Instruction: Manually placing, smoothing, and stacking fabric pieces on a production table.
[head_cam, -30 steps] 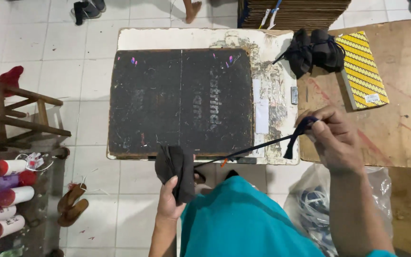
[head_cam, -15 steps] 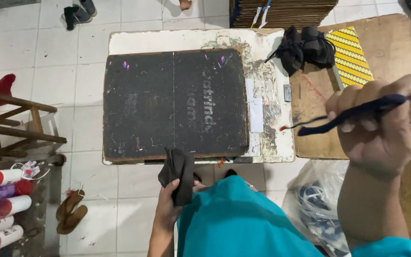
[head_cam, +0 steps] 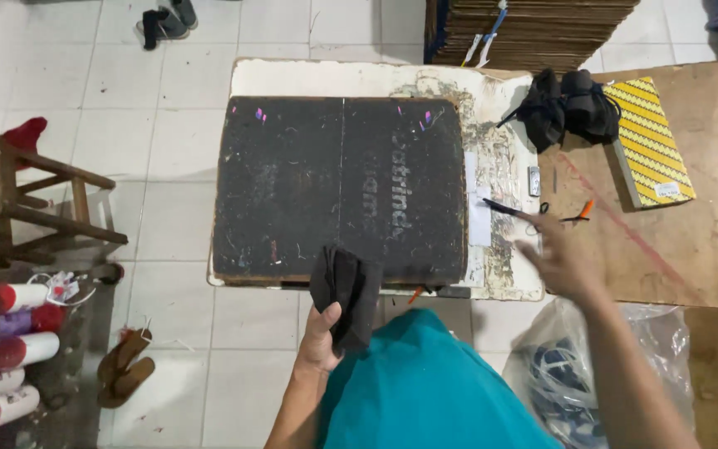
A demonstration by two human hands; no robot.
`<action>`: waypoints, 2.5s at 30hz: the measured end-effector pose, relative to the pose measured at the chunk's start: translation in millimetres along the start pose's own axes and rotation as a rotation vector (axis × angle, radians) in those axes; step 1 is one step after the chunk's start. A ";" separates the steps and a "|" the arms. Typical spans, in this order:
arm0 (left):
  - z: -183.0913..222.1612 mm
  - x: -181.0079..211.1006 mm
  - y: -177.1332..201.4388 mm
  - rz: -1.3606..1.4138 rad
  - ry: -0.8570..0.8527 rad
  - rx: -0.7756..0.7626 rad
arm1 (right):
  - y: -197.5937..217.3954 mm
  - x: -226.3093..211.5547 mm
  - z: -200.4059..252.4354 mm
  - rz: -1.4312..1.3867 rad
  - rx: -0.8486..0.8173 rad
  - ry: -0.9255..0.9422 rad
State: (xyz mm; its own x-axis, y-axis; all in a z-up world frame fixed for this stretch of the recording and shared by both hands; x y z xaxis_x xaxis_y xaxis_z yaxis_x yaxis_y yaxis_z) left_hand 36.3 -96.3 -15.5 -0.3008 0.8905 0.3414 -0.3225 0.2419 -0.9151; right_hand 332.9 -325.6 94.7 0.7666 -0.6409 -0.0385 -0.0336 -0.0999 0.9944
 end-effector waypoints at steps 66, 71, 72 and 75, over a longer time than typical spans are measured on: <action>-34.2 150.4 8.8 -0.695 -0.162 -0.162 | 6.0 -300.6 -71.6 -0.833 -0.017 -0.412; -35.6 154.0 14.8 -0.086 -0.086 -0.107 | -0.7 -281.7 -67.0 -1.306 0.109 -0.466; -35.6 151.2 20.8 -0.086 -0.086 -0.106 | 1.1 -282.1 -67.4 -1.305 0.108 -0.467; -35.3 149.5 26.3 -0.151 -0.134 -0.112 | 11.7 -288.4 -71.2 -1.215 0.113 -0.424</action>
State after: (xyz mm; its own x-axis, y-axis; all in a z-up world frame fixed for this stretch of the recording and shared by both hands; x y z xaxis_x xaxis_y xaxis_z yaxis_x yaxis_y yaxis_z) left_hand 14.6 56.8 4.0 -0.3758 0.7835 0.4948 -0.2733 0.4165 -0.8671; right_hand 157.1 -87.7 124.4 0.0823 -0.2820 -0.9559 0.4685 -0.8356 0.2868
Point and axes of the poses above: each hand's wrist, its own z-axis away from the middle knuckle, its own y-axis out of the back of the hand, x = y × z, the point moved 10 cm from there along -z, towards the middle knuckle, and after that the axes turned 11 degrees about z, right-handed, at the moved point
